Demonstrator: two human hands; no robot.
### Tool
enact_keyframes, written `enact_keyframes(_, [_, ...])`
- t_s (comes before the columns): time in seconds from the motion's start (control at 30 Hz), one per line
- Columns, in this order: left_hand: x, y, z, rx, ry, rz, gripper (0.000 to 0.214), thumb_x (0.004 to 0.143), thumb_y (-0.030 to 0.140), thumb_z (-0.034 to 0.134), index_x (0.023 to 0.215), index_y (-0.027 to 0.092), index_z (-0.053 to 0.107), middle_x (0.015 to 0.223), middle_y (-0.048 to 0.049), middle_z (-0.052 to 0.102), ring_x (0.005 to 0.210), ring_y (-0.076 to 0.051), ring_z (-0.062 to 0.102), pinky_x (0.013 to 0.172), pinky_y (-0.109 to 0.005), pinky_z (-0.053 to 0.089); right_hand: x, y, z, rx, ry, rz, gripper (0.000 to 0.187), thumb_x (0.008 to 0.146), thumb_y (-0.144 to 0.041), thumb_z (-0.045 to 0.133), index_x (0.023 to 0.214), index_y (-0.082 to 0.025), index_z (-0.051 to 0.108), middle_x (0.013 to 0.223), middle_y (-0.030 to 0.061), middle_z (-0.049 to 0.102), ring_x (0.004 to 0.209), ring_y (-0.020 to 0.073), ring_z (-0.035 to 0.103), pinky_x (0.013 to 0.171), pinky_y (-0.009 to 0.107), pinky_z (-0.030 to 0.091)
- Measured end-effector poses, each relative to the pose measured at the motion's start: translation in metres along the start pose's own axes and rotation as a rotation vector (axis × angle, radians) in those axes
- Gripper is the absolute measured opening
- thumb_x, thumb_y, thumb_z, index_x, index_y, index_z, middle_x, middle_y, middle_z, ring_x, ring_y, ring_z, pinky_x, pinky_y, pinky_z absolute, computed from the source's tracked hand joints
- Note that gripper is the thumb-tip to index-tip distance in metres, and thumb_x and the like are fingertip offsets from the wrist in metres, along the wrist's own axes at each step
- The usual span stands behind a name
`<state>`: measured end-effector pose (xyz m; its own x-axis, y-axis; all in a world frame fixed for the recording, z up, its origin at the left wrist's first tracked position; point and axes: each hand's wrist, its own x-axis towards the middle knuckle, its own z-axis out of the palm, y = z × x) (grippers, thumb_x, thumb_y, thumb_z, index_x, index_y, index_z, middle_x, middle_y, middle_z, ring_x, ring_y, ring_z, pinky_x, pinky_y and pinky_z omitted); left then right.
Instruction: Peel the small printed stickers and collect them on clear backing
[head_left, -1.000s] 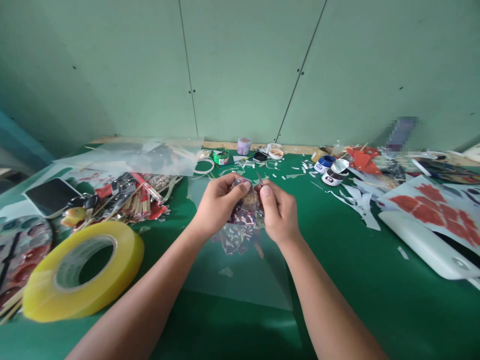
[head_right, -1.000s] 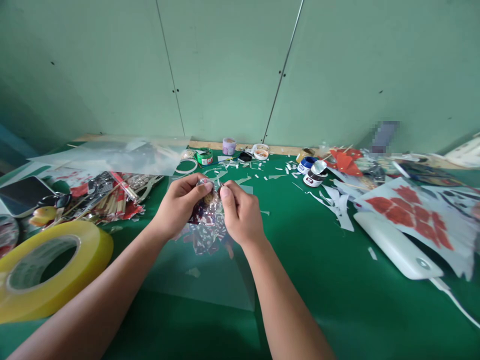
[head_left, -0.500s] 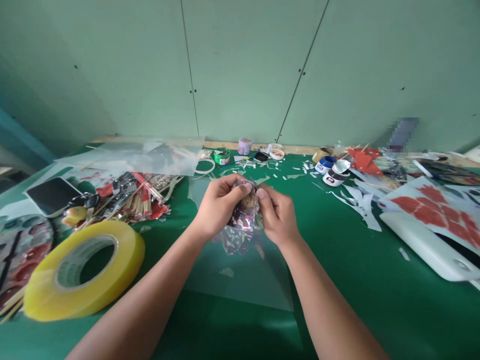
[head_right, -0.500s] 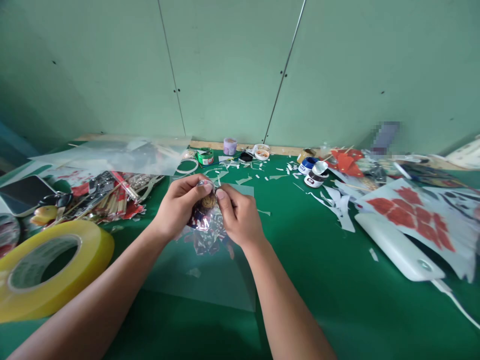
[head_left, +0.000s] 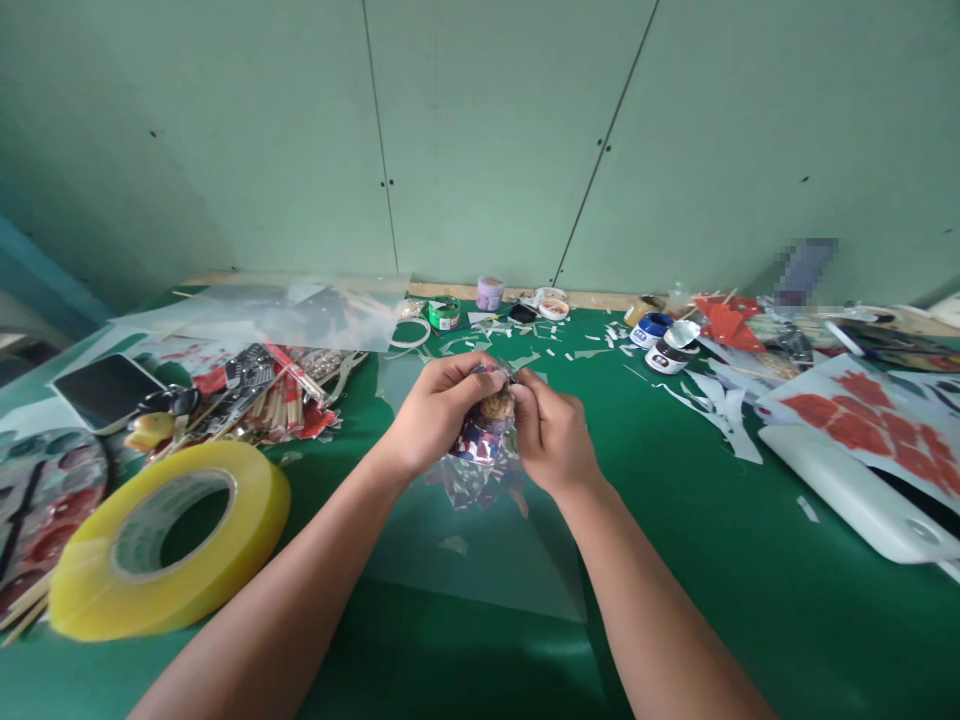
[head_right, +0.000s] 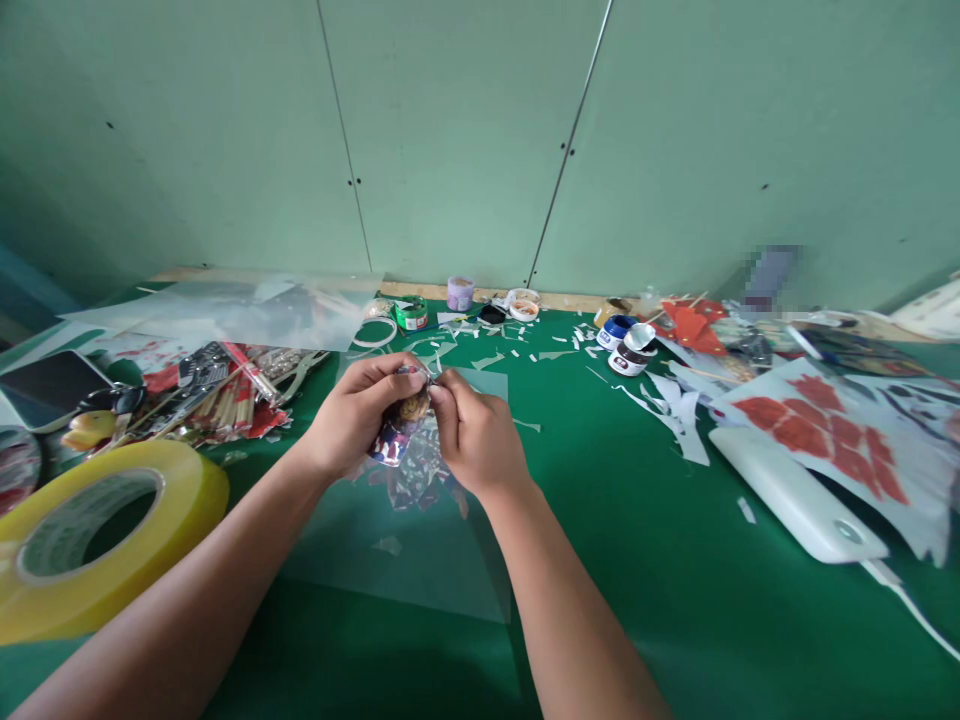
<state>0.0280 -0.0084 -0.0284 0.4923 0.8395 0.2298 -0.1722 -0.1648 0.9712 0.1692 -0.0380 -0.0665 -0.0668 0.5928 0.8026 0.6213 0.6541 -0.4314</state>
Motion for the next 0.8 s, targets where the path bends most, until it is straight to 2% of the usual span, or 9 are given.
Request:
enact_keyframes(0.23, [-0.0005,-0.0009,0.0020,-0.072,0.037,-0.029,0.024,0.078,0.033,0.063,0.064,0.016,0.054,0.056,0.0047,0.040,0.049,-0.007,0.031,0.047,-0.024,0.024,-0.0013,-0.0019,0.0004,-0.092,-0.007,0.033,0.024,0.099,-0.029,0.037,0.081,-0.021,0.050,0.054,-0.0019,0.053,0.042,0.0105,0.045,0.045,0.022,0.030])
enact_keyframes(0.4, [0.0001,0.0007,0.0009,-0.023,0.013,-0.013,0.024,0.079,0.033,0.063,0.064,0.016,0.054,0.056,0.0045,0.041,0.050,-0.007,0.031,0.048,-0.024,0.025,-0.0022,-0.0001,0.0020,-0.152,0.016,0.013,0.025,0.099,-0.030,0.036,0.085,-0.019,0.053,0.055,0.0001,0.056,0.042,0.0119,0.048,0.044,0.023,0.028])
enact_keyframes(0.6, [0.0001,0.0047,-0.0040,0.019,-0.020,0.026,0.023,0.081,0.030,0.062,0.064,0.016,0.056,0.056,0.0042,0.042,0.050,-0.007,0.032,0.048,-0.024,0.026,-0.0026,0.0011,0.0038,-0.220,0.018,-0.030,0.027,0.101,-0.030,0.033,0.087,-0.019,0.053,0.055,0.0000,0.057,0.041,0.0121,0.046,0.045,0.024,0.027])
enact_keyframes(0.8, [-0.0005,0.0040,-0.0043,-0.018,0.010,0.006,0.022,0.080,0.029,0.062,0.064,0.016,0.055,0.055,0.0046,0.041,0.049,-0.007,0.032,0.047,-0.024,0.025,-0.0010,-0.0011,0.0026,-0.288,0.019,-0.058,0.025,0.100,-0.028,0.034,0.084,-0.020,0.052,0.054,-0.0008,0.057,0.040,0.0117,0.044,0.045,0.024,0.026])
